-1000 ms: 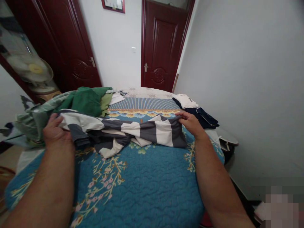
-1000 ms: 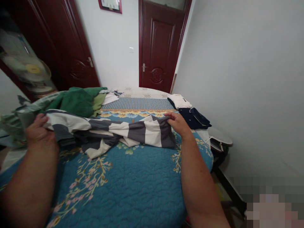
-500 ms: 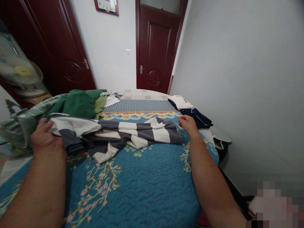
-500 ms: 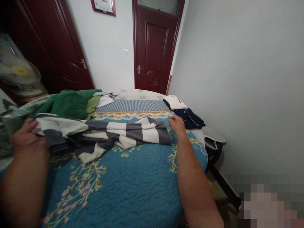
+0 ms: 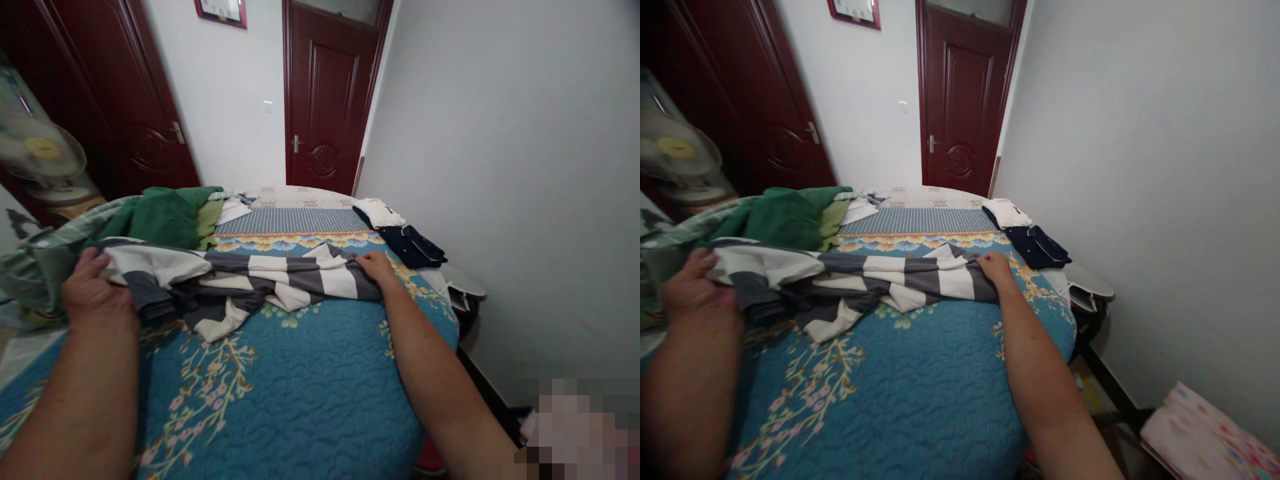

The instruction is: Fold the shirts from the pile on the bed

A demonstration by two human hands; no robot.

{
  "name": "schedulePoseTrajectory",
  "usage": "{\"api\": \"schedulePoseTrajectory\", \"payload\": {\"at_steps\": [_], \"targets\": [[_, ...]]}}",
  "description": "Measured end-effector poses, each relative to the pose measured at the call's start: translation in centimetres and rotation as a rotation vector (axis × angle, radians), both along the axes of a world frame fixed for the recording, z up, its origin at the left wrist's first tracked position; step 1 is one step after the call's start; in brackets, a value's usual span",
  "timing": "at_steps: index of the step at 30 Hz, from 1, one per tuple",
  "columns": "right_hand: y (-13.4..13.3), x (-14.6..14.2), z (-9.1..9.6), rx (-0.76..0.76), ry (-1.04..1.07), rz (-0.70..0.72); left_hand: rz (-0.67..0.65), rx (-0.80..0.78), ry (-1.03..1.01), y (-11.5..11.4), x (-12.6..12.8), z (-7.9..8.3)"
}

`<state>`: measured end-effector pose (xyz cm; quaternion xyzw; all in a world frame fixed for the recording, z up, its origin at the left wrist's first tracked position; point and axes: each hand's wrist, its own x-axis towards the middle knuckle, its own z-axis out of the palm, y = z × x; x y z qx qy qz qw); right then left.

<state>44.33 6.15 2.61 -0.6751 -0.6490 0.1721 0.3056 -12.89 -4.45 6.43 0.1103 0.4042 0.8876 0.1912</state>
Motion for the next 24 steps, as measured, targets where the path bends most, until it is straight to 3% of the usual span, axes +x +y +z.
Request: {"api": "schedulePoseTrajectory", "payload": {"at_steps": [6,14,17,20,24], "targets": [[0.0,0.2,-0.4,-0.044,0.252,-0.04,-0.008,0.002,-0.002,0.1,-0.1,-0.3],[0.2,-0.2,-0.5,-0.02,0.297,0.104,-0.022,-0.017,0.049,-0.1,0.1,-0.4],[0.5,0.0,-0.5,0.089,0.419,0.069,-0.007,-0.032,0.029,-0.1,0.1,-0.2],[0.8,0.6,0.0,0.29,0.515,-0.055,0.017,-0.042,0.024,0.0,-0.1,-0.3],[0.6,1.5,1.1,0.473,0.467,-0.176,-0.036,-0.136,0.167,0.0,-0.7,-0.7]]}}
